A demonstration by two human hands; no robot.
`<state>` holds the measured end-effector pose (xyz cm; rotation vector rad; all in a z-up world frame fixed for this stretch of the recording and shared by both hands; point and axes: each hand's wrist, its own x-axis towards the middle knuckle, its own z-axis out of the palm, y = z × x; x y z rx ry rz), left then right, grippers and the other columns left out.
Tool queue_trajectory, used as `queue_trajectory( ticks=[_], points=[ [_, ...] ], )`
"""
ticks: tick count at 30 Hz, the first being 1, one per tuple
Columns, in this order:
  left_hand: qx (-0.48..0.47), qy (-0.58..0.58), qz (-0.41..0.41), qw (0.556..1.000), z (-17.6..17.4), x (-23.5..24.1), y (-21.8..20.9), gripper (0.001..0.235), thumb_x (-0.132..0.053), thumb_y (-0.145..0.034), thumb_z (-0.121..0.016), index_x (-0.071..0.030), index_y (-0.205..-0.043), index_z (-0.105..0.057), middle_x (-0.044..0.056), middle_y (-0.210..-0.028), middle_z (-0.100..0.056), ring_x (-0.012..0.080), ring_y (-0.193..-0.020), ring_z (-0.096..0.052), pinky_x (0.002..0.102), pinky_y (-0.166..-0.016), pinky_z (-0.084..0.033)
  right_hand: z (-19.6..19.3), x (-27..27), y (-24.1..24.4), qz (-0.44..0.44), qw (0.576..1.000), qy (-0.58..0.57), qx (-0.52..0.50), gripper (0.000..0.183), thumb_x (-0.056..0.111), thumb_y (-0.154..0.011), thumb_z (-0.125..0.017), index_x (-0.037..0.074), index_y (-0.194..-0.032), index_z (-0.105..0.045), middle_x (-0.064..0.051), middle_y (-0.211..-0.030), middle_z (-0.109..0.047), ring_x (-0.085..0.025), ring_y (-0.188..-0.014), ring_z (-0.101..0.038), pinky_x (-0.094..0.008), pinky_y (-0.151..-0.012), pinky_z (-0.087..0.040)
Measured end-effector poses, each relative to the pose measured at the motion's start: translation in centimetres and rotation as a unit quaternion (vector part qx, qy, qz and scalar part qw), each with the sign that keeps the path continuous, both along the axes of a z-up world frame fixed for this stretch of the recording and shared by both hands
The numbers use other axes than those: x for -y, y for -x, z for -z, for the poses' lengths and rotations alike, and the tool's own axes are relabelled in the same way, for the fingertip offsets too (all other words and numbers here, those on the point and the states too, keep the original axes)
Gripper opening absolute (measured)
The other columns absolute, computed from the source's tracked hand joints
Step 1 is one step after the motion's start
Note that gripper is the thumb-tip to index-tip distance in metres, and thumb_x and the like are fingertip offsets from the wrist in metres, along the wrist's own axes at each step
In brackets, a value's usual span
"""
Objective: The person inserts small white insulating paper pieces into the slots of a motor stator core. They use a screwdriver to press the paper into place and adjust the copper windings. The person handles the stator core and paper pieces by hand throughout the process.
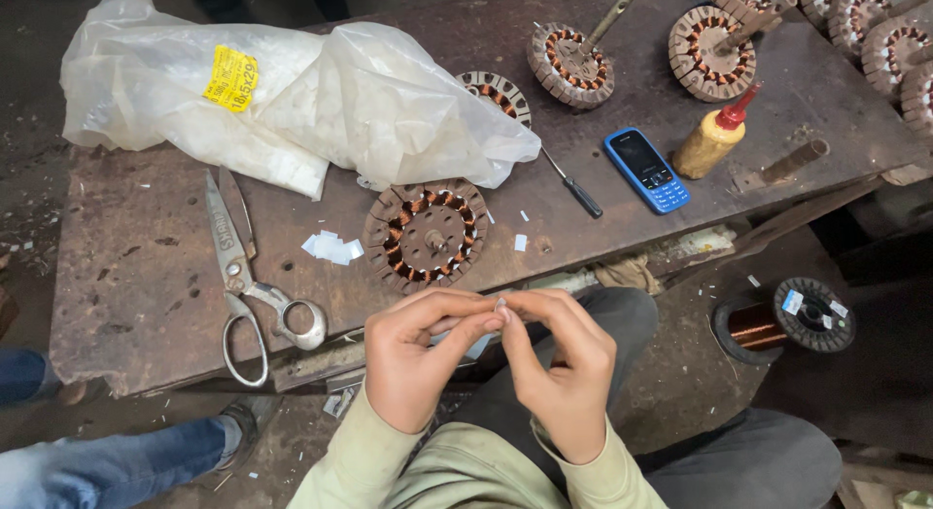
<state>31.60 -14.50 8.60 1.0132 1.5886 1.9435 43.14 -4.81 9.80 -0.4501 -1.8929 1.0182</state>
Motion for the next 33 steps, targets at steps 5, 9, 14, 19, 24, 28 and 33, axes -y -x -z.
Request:
queue_trajectory(
  ticks=[5, 9, 14, 19, 24, 28, 33],
  points=[
    [-0.001, 0.009, -0.019, 1.0, 0.1, 0.1, 0.2, 0.013, -0.001, -0.087, -0.077, 0.005, -0.099, -0.077, 0.012, -0.098, -0.076, 0.0138, -0.089, -0.075, 0.028, -0.079, -0.063, -0.2, 0.5, 0.3, 0.015, 0.999, -0.027, 0.012, 0.015, -0.006, -0.088, -0.071, -0.004, -0.103, -0.071, -0.011, -0.096, -0.073, -0.015, -0.085, -0.072, -0.025, -0.077, -0.056],
    [-0.119, 0.046, -0.053, 0.99, -0.1, 0.2, 0.6, 0.01, -0.003, -0.09, -0.074, 0.004, -0.097, -0.073, 0.01, -0.092, -0.075, 0.0141, -0.076, -0.073, 0.027, -0.069, -0.059, 0.0, 1.0, 0.8, 0.012, 1.0, 0.019, 0.017, 0.014, -0.006, -0.088, -0.074, -0.004, -0.102, -0.072, -0.009, -0.093, -0.075, -0.015, -0.08, -0.072, -0.025, -0.075, -0.057],
    [-0.273, 0.017, -0.027, 0.962, -0.3, 0.2, 2.1, 0.01, -0.001, -0.091, -0.07, 0.002, -0.1, -0.071, 0.013, -0.099, -0.074, 0.0205, -0.086, -0.071, 0.029, -0.075, -0.057, 0.4, 0.5, 1.3, -0.02, 1.0, -0.02, 0.013, 0.025, -0.006, -0.087, -0.072, -0.004, -0.112, -0.069, -0.012, -0.103, -0.072, -0.016, -0.091, -0.073, -0.026, -0.082, -0.057],
    [-0.186, 0.135, -0.013, 0.973, -0.8, 0.1, 4.5, 0.015, -0.013, -0.08, -0.082, -0.004, -0.09, -0.077, 0.009, -0.085, -0.077, 0.0181, -0.07, -0.074, 0.031, -0.064, -0.058, 1.5, -0.7, 1.6, -0.1, 0.994, 0.033, 0.024, 0.026, -0.007, -0.086, -0.071, -0.005, -0.112, -0.072, -0.012, -0.105, -0.071, -0.014, -0.091, -0.072, -0.025, -0.081, -0.058],
    [-0.338, 0.047, -0.189, 0.921, -1.8, 0.1, 6.0, 0.021, -0.013, -0.084, -0.081, -0.003, -0.099, -0.072, 0.013, -0.1, -0.073, 0.0239, -0.096, -0.07, 0.034, -0.085, -0.055, 1.8, -1.9, 3.2, -0.15, 0.973, 0.172, -0.044, 0.016, -0.01, -0.091, -0.071, -0.008, -0.107, -0.069, -0.011, -0.106, -0.069, -0.013, -0.096, -0.071, -0.025, -0.083, -0.057],
    [-0.282, 0.049, -0.216, 0.934, -1.2, -2.1, 8.9, 0.042, -0.016, -0.088, -0.082, 0.006, -0.119, -0.064, 0.017, -0.111, -0.072, 0.0245, -0.105, -0.068, 0.034, -0.091, -0.052, 0.9, -3.7, 6.0, -0.12, 0.971, 0.189, -0.079, 0.017, -0.009, -0.094, -0.069, -0.007, -0.111, -0.068, -0.01, -0.107, -0.072, -0.013, -0.099, -0.07, -0.025, -0.087, -0.057],
    [-0.07, 0.06, -0.157, 0.983, 1.1, -3.3, 9.0, 0.034, -0.016, -0.094, -0.074, 0.003, -0.121, -0.066, 0.012, -0.107, -0.077, 0.0152, -0.098, -0.07, 0.028, -0.088, -0.055, -0.2, -5.7, 8.4, -0.062, 0.996, -0.019, -0.068, 0.015, -0.012, -0.091, -0.072, -0.005, -0.105, -0.072, -0.013, -0.107, -0.075, -0.018, -0.099, -0.071, -0.027, -0.089, -0.056]
  ],
)
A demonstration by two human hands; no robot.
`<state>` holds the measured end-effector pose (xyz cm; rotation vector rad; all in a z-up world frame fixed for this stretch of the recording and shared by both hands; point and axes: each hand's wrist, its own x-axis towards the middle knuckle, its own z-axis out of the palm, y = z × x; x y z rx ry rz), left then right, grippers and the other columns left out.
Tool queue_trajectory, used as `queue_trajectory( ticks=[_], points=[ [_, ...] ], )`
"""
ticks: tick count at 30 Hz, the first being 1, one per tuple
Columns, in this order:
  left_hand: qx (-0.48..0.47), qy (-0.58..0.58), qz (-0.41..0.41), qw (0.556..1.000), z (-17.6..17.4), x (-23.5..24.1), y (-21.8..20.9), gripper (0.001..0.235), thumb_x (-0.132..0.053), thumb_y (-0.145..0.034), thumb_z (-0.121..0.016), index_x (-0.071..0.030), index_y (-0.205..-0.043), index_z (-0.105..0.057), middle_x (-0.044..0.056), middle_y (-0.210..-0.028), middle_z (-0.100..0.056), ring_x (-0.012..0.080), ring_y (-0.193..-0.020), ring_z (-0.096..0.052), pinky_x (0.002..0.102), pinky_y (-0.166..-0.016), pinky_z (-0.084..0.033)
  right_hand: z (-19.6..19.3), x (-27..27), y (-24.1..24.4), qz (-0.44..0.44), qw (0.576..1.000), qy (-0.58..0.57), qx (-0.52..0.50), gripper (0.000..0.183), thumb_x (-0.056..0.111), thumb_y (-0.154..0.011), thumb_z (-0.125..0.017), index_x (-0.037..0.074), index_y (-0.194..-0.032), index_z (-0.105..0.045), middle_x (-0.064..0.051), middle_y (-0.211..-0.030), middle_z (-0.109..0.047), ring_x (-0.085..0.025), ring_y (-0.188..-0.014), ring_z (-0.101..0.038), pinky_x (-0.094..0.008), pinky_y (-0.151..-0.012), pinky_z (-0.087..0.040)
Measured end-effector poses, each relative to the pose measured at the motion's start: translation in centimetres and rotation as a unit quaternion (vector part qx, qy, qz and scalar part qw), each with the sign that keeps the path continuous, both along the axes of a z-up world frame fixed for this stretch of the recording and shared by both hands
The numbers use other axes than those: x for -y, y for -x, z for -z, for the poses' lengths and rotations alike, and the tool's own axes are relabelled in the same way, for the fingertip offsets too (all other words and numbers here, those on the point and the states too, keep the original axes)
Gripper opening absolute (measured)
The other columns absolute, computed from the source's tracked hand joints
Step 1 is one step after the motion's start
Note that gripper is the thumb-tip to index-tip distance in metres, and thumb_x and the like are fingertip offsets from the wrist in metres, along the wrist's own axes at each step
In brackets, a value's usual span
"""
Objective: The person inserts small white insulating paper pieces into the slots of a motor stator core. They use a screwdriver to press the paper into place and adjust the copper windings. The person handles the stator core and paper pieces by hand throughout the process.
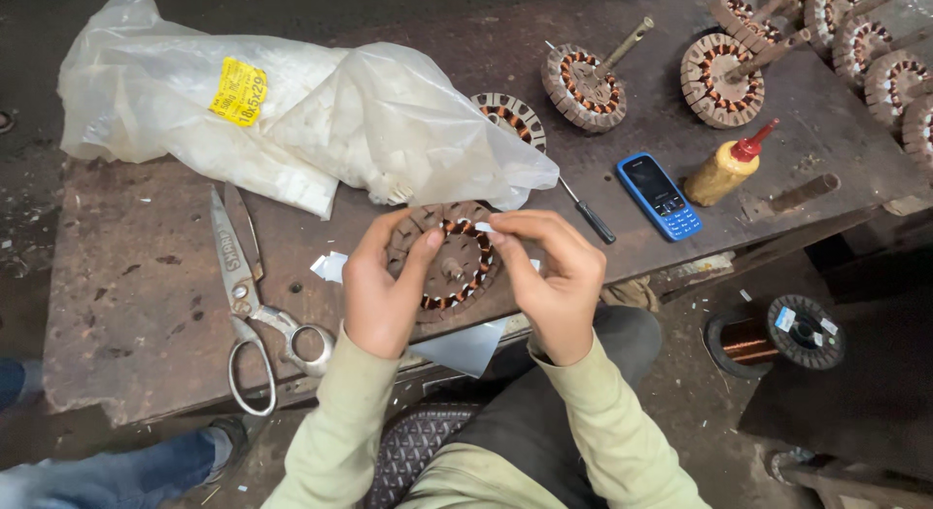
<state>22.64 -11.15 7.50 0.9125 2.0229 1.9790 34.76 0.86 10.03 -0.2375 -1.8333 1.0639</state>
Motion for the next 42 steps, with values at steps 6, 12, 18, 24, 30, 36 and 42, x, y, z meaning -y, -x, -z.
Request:
queue_trajectory(
  ticks=[6, 12, 18, 24, 30, 36, 42],
  points=[
    [0.048, -0.055, 0.067, 0.995, 0.1, 2.4, -1.4, 0.034, -0.008, -0.094, -0.072, 0.003, -0.124, -0.063, 0.01, -0.114, -0.073, 0.0139, -0.103, -0.068, 0.028, -0.091, -0.054, -0.2, -0.2, -0.6, -0.043, 0.996, -0.075, 0.008, 0.019, -0.016, -0.084, -0.072, -0.004, -0.098, -0.072, -0.014, -0.102, -0.075, -0.025, -0.096, -0.073, -0.032, -0.084, -0.059],
    [-0.082, 0.002, 0.083, 0.993, -0.8, 3.8, -2.3, 0.039, -0.005, -0.09, -0.075, 0.001, -0.127, -0.065, 0.012, -0.12, -0.07, 0.0191, -0.108, -0.069, 0.029, -0.095, -0.053, 0.4, 0.0, -2.1, -0.043, 0.985, -0.169, 0.008, 0.026, -0.02, -0.078, -0.069, -0.003, -0.098, -0.072, -0.012, -0.101, -0.073, -0.028, -0.096, -0.074, -0.033, -0.081, -0.06],
    [-0.104, 0.02, 0.095, 0.99, -1.4, 3.8, -2.2, 0.037, -0.006, -0.09, -0.076, -0.001, -0.125, -0.067, 0.012, -0.117, -0.071, 0.02, -0.106, -0.07, 0.03, -0.094, -0.053, 0.3, 0.3, -2.8, -0.04, 0.977, -0.208, -0.001, 0.028, -0.017, -0.074, -0.073, -0.003, -0.098, -0.071, -0.014, -0.103, -0.072, -0.03, -0.095, -0.073, -0.038, -0.085, -0.06],
    [-0.082, 0.016, 0.112, 0.99, -1.3, 3.9, -2.0, 0.037, -0.006, -0.091, -0.075, -0.001, -0.126, -0.066, 0.012, -0.119, -0.069, 0.02, -0.108, -0.069, 0.03, -0.095, -0.053, 0.4, 0.7, -2.7, -0.049, 0.972, -0.231, 0.015, 0.028, -0.016, -0.072, -0.076, -0.004, -0.097, -0.071, -0.015, -0.102, -0.072, -0.031, -0.091, -0.072, -0.037, -0.081, -0.059],
    [-0.092, 0.021, 0.117, 0.989, -1.4, 3.8, -1.9, 0.035, -0.007, -0.091, -0.075, 0.0, -0.124, -0.067, 0.012, -0.119, -0.07, 0.0196, -0.108, -0.07, 0.03, -0.095, -0.053, 0.4, 0.5, -2.7, -0.066, 0.978, -0.198, 0.025, 0.029, -0.017, -0.069, -0.073, -0.003, -0.094, -0.071, -0.014, -0.1, -0.072, -0.03, -0.093, -0.073, -0.037, -0.082, -0.06],
    [-0.097, 0.013, 0.115, 0.989, -1.7, 3.7, -2.0, 0.033, -0.006, -0.09, -0.076, 0.0, -0.122, -0.067, 0.012, -0.117, -0.07, 0.0193, -0.106, -0.07, 0.03, -0.093, -0.054, 0.9, 1.4, -2.7, -0.041, 0.991, -0.124, 0.023, 0.02, -0.015, -0.083, -0.076, -0.002, -0.097, -0.07, -0.013, -0.099, -0.073, -0.027, -0.091, -0.073, -0.036, -0.085, -0.058],
    [-0.077, 0.009, 0.121, 0.99, -1.9, 3.6, -1.9, 0.031, -0.005, -0.089, -0.077, 0.0, -0.118, -0.067, 0.011, -0.114, -0.071, 0.0181, -0.101, -0.07, 0.029, -0.088, -0.055, 0.9, 2.0, -2.4, -0.022, 0.992, -0.12, 0.02, 0.018, -0.015, -0.084, -0.073, -0.002, -0.097, -0.07, -0.014, -0.099, -0.073, -0.027, -0.09, -0.073, -0.036, -0.084, -0.058]
  ],
)
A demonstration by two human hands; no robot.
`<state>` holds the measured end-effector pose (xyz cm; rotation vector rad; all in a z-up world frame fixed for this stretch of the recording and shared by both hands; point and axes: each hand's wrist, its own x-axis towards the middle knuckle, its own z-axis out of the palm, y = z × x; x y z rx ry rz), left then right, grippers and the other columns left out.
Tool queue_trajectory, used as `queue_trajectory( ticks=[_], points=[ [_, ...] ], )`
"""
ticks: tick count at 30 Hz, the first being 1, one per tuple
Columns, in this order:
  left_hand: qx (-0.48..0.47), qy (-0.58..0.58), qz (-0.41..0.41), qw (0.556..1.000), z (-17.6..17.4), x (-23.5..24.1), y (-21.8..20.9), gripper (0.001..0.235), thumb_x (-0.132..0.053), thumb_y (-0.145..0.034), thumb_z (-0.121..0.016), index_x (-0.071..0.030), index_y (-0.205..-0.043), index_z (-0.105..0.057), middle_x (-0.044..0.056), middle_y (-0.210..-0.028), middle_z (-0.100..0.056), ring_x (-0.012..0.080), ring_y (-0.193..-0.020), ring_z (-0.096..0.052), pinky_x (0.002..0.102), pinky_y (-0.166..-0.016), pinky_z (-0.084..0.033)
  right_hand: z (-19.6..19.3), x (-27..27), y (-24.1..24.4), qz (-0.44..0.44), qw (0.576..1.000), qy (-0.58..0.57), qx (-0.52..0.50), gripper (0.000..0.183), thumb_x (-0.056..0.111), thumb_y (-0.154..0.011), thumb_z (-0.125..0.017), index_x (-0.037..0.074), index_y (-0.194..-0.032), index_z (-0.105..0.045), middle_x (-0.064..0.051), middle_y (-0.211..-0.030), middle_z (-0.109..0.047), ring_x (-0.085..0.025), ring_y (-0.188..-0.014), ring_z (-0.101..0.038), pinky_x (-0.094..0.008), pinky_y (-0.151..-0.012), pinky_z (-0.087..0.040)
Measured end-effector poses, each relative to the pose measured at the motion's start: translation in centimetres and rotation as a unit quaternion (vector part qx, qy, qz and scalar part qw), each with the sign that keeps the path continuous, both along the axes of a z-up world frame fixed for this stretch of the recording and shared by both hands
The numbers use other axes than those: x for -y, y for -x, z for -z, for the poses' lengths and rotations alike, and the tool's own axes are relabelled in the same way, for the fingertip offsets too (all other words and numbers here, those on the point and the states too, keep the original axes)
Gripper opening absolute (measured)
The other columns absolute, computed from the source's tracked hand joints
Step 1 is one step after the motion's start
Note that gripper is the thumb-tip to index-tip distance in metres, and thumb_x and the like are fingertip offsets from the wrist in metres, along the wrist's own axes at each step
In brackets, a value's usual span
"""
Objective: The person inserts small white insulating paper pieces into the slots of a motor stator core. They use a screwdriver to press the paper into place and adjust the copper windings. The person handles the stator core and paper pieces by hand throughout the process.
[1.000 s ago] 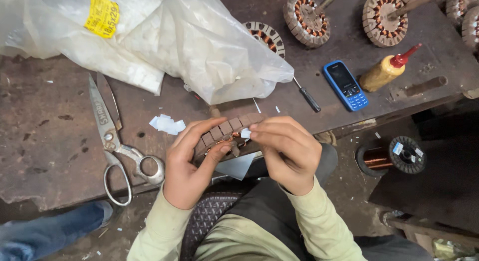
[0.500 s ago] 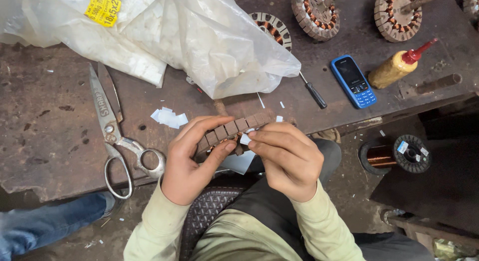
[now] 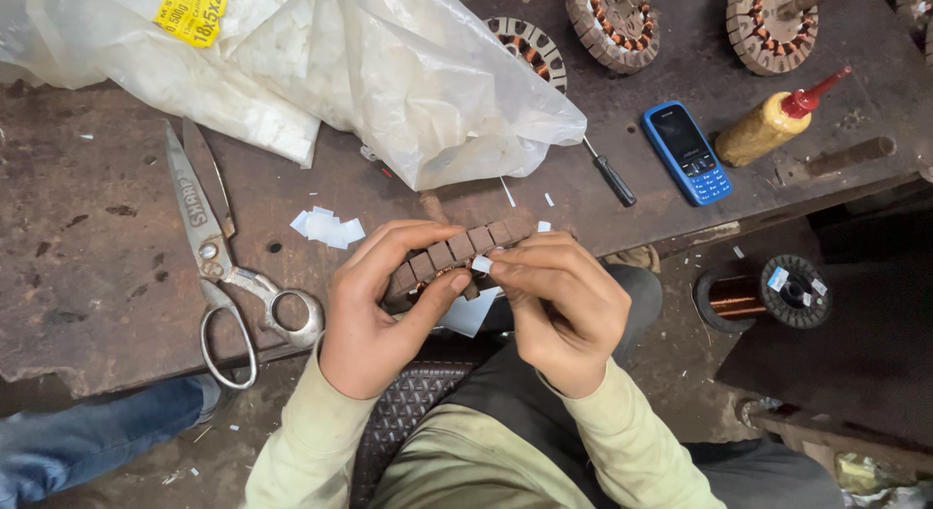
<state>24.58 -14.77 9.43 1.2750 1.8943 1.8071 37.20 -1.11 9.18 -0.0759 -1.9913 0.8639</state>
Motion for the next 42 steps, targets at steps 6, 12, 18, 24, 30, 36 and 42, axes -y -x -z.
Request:
queue_trajectory(
  ticks=[6, 12, 18, 24, 30, 36, 42],
  points=[
    [-0.017, -0.01, 0.003, 1.0, -0.3, -0.2, -0.1, 0.03, -0.004, -0.089, -0.077, 0.0, -0.117, -0.067, 0.011, -0.113, -0.071, 0.02, -0.101, -0.071, 0.03, -0.089, -0.055, -1.4, 0.6, -0.6, 0.048, 0.989, -0.133, 0.035, 0.033, -0.015, -0.069, -0.069, -0.005, -0.101, -0.07, -0.016, -0.101, -0.069, -0.034, -0.094, -0.07, -0.043, -0.09, -0.059],
    [-0.024, -0.032, -0.003, 0.999, -0.2, -0.8, -0.5, 0.029, -0.002, -0.088, -0.077, 0.0, -0.115, -0.067, 0.012, -0.112, -0.071, 0.0224, -0.102, -0.071, 0.031, -0.09, -0.055, -2.2, 0.9, -0.9, 0.076, 0.97, -0.223, 0.064, 0.038, -0.013, -0.065, -0.071, -0.007, -0.102, -0.071, -0.017, -0.099, -0.066, -0.036, -0.092, -0.069, -0.045, -0.087, -0.058],
    [-0.043, -0.033, -0.021, 0.998, -0.3, -0.8, -0.7, 0.03, -0.002, -0.086, -0.078, 0.0, -0.114, -0.067, 0.012, -0.11, -0.071, 0.0235, -0.101, -0.071, 0.032, -0.09, -0.055, -2.5, 1.2, -1.2, 0.085, 0.977, -0.179, 0.077, 0.036, -0.017, -0.07, -0.068, -0.004, -0.103, -0.07, -0.015, -0.102, -0.067, -0.034, -0.095, -0.069, -0.041, -0.087, -0.058],
    [-0.044, -0.042, -0.025, 0.998, -0.2, -0.9, -0.7, 0.029, -0.001, -0.086, -0.078, 0.0, -0.113, -0.067, 0.012, -0.109, -0.071, 0.023, -0.1, -0.071, 0.032, -0.09, -0.055, -2.1, 1.6, -0.8, 0.104, 0.966, -0.229, 0.061, 0.038, -0.014, -0.066, -0.07, -0.006, -0.102, -0.07, -0.016, -0.102, -0.066, -0.035, -0.092, -0.067, -0.043, -0.085, -0.057],
    [-0.053, -0.056, -0.034, 0.996, -0.1, -1.1, -0.8, 0.03, -0.001, -0.085, -0.079, 0.0, -0.112, -0.067, 0.012, -0.109, -0.071, 0.0239, -0.101, -0.071, 0.032, -0.09, -0.055, -2.1, 1.1, -0.6, 0.091, 0.95, -0.294, 0.047, 0.037, -0.007, -0.066, -0.072, -0.008, -0.103, -0.069, -0.018, -0.101, -0.066, -0.035, -0.092, -0.067, -0.046, -0.085, -0.057],
    [-0.07, -0.043, -0.059, 0.995, -0.6, -1.4, -0.9, 0.029, -0.003, -0.083, -0.079, 0.0, -0.109, -0.067, 0.012, -0.106, -0.071, 0.0262, -0.098, -0.071, 0.034, -0.088, -0.055, -2.9, 0.8, -0.5, 0.082, 0.94, -0.326, 0.05, 0.028, -0.006, -0.072, -0.074, -0.008, -0.099, -0.068, -0.017, -0.101, -0.065, -0.034, -0.092, -0.066, -0.046, -0.086, -0.058],
    [-0.14, -0.032, -0.079, 0.986, 1.9, -1.8, -1.1, 0.029, -0.004, -0.084, -0.077, 0.0, -0.112, -0.069, 0.015, -0.109, -0.071, 0.0309, -0.102, -0.07, 0.037, -0.094, -0.053, -4.2, -0.5, -2.1, 0.031, 0.931, -0.353, 0.085, 0.024, 0.01, -0.077, -0.069, -0.004, -0.096, -0.065, -0.017, -0.102, -0.064, -0.032, -0.096, -0.066, -0.043, -0.088, -0.057]
  ],
)
